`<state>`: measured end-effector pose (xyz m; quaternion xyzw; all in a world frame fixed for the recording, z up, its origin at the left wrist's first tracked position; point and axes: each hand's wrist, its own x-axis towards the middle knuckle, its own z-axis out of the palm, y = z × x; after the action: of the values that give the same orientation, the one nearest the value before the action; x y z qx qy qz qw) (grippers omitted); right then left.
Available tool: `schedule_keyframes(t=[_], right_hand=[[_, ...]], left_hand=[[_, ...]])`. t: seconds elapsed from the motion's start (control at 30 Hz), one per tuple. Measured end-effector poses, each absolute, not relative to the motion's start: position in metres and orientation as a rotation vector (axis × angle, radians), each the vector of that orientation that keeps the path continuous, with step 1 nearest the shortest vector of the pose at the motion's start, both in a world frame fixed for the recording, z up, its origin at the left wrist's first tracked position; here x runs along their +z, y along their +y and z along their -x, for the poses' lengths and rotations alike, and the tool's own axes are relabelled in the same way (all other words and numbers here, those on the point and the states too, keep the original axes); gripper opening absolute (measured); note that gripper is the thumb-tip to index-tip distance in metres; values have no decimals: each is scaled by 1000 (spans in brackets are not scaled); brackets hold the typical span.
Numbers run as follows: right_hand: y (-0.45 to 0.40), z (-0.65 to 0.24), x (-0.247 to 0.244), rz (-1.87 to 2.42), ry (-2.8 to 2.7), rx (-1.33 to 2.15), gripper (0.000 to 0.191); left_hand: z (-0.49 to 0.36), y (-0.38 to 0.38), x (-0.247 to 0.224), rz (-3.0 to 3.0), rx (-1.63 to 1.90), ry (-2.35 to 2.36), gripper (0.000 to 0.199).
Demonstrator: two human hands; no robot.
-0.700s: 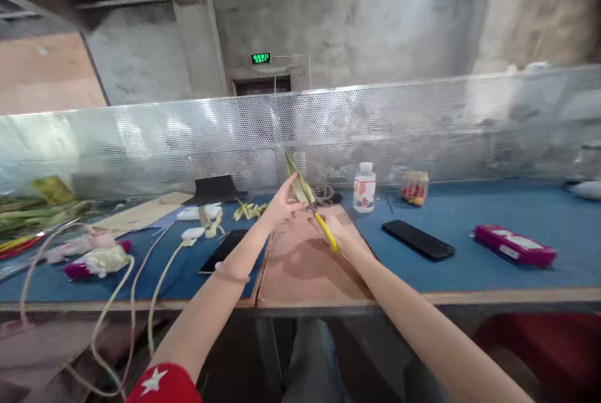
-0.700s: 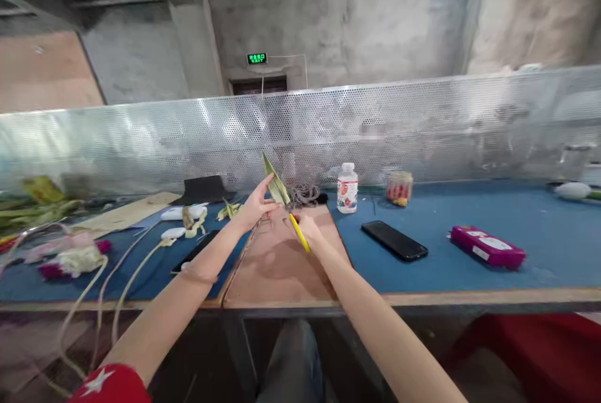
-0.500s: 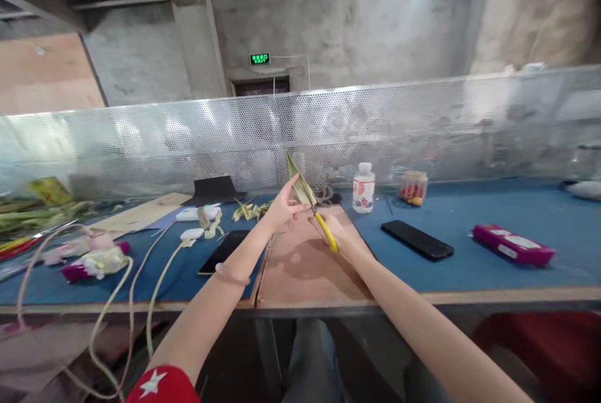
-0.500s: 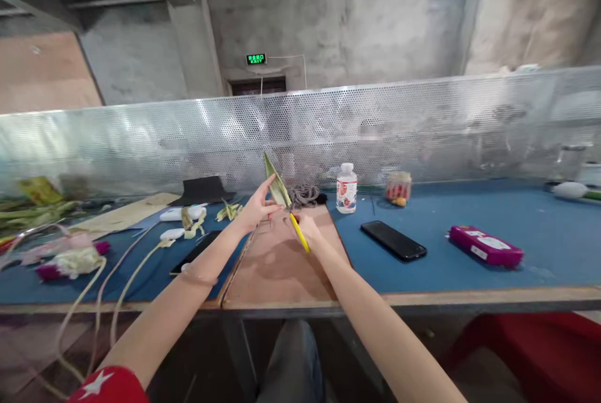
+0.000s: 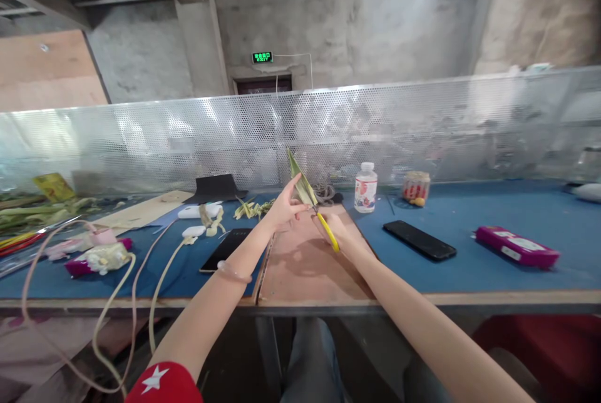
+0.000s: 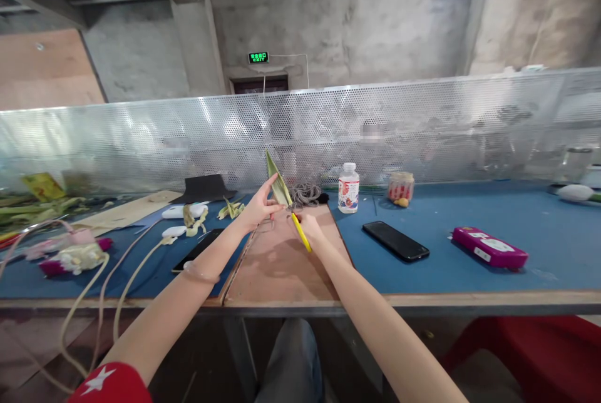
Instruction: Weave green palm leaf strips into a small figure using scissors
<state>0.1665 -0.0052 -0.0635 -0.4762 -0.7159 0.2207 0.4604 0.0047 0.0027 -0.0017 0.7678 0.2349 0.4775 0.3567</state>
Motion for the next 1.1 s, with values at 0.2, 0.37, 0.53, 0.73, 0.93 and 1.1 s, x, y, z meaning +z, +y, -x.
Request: schedule_keyframes(t=[0.2,0.37,0.53,0.73,0.93,1.1], right_hand=[[-1,-167,-67,1167,-1767,497,28],[3,-167,-71,1162,-1777,456,27],[11,-165,-75,1151,-1790,421,23],[8,-165,-72,1154,-1810,417,25],[2,-168,-70,1160,-1830,445,33],[-1,-169,-67,1170,-1834,469,33]], left_hand=[[-5,0,-1,-1971,1245,616,100],[-7,1,-1,-1921,1314,647,88],[-6,10,-4,-1852,1565,756,54],[-5,13,-5,-1820,1619,718,56],[-1,8,1,-1834,1561,712,62],[-1,4,2,-1869,1502,706,65]])
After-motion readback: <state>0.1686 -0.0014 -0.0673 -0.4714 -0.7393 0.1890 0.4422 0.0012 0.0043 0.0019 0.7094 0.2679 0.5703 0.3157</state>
